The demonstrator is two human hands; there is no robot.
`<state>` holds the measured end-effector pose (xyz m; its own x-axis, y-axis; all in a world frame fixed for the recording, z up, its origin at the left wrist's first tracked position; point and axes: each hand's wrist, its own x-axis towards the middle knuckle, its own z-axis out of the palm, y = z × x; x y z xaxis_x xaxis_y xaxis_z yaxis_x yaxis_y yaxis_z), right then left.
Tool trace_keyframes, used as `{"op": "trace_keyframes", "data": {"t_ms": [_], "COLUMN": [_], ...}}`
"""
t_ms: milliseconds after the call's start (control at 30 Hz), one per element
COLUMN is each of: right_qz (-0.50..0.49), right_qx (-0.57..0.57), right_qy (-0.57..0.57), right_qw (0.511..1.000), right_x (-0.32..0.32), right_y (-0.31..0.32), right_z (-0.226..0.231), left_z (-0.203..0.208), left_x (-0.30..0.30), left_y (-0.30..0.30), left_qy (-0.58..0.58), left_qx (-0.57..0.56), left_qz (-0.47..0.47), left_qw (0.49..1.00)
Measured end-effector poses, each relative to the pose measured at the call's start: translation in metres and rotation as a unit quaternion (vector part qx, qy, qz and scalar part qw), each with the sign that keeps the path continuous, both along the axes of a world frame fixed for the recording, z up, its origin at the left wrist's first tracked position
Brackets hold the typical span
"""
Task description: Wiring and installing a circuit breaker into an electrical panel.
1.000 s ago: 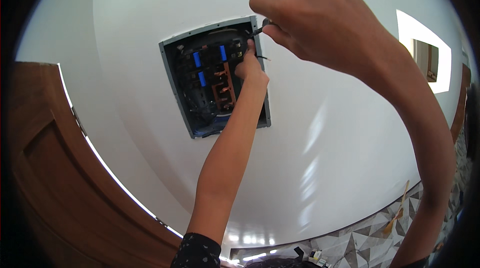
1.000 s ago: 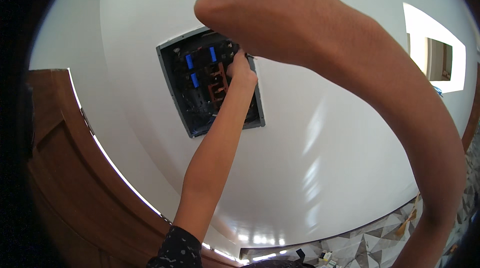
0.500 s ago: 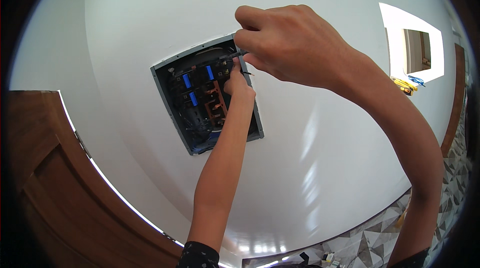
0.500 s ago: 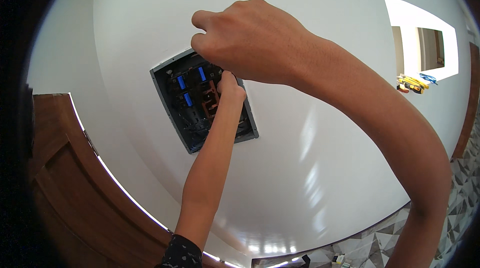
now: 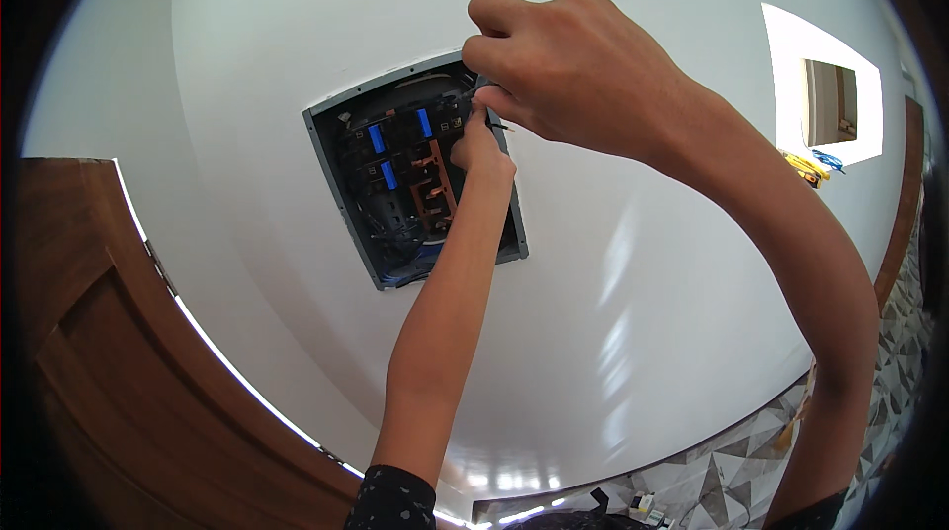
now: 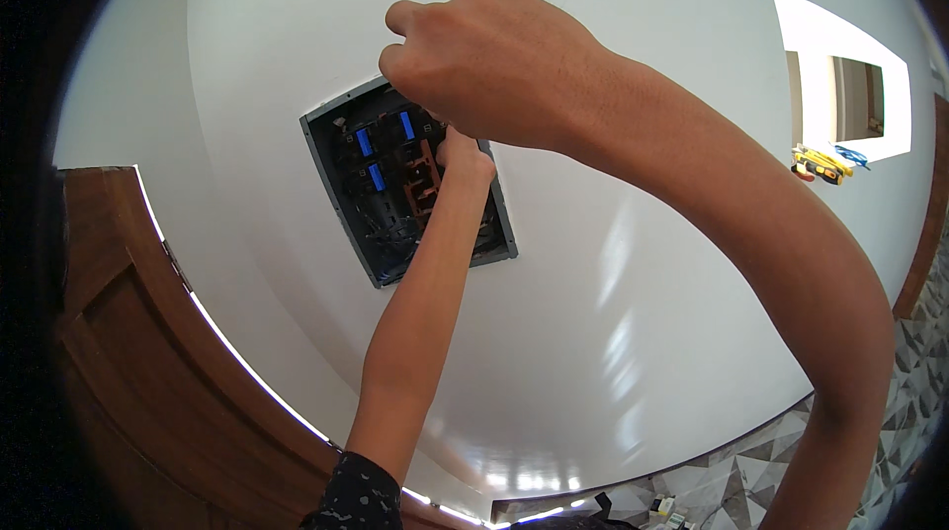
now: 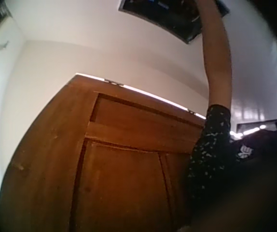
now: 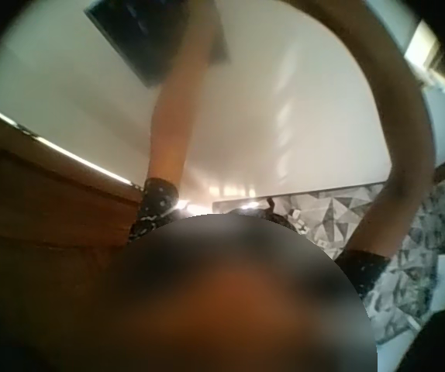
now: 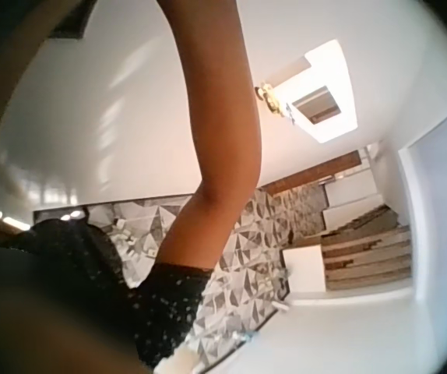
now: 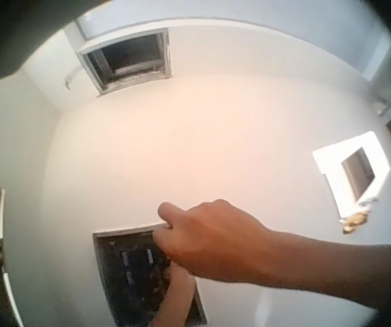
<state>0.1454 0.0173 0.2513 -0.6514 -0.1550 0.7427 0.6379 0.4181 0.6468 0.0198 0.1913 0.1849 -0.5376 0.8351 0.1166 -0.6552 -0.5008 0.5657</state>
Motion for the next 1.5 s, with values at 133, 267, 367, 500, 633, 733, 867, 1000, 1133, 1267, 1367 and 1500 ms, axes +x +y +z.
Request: {"op": "trace_keyframes", "data": {"t_ms": [133,267,367,500,633,733,867,1000,1133,1267,1367,1500], "right_qz": [-0.004,-0.058,-0.046,-0.045,-0.038,-0.051,-0.059,-0.058,-0.099,-0.087,-0.116,-0.08], "right_qx": [0.001,-0.028,-0.01,0.001,0.029,-0.001,-0.008,0.016,-0.144,-0.164,-0.131,-0.058], "right_qy": [0.007,0.002,0.005,0.008,0.012,0.003,0.002,0.007,-0.126,-0.138,-0.118,-0.079], "right_qw": [1.0,0.998,0.999,0.999,0.999,0.999,0.998,0.998,0.977,0.973,0.977,0.992], "right_x": [-0.007,-0.013,-0.015,-0.015,-0.019,-0.02,-0.021,-0.022,-0.007,-0.006,-0.007,-0.016], "right_y": [0.002,0.0,0.001,0.004,0.005,-0.001,-0.001,-0.003,-0.038,-0.034,-0.035,-0.012], "right_z": [-0.001,-0.001,-0.001,-0.001,0.0,0.002,0.001,0.0,0.024,0.024,0.02,0.003], "left_z": [-0.002,-0.002,-0.004,-0.005,-0.005,-0.004,-0.005,-0.003,-0.004,-0.002,-0.003,-0.005], "left_x": [0.002,-0.004,-0.003,0.0,-0.006,-0.003,-0.002,-0.002,-0.003,0.001,0.002,-0.002], "left_y": [-0.007,0.005,0.005,0.002,0.006,0.004,0.0,0.002,0.001,-0.007,-0.008,0.001], "left_qy": [-0.003,-0.002,0.006,0.018,0.039,0.041,0.038,0.038,0.014,0.011,0.019,0.038], "left_qx": [-0.013,-0.006,-0.006,-0.001,-0.006,-0.018,-0.027,-0.037,-0.004,-0.019,-0.024,-0.021], "left_qz": [-0.007,-0.008,-0.013,-0.018,-0.018,-0.018,-0.017,0.004,-0.023,-0.016,-0.015,-0.009], "left_qw": [1.0,1.0,1.0,1.0,0.999,0.999,0.999,0.999,1.0,1.0,0.999,0.999]}}
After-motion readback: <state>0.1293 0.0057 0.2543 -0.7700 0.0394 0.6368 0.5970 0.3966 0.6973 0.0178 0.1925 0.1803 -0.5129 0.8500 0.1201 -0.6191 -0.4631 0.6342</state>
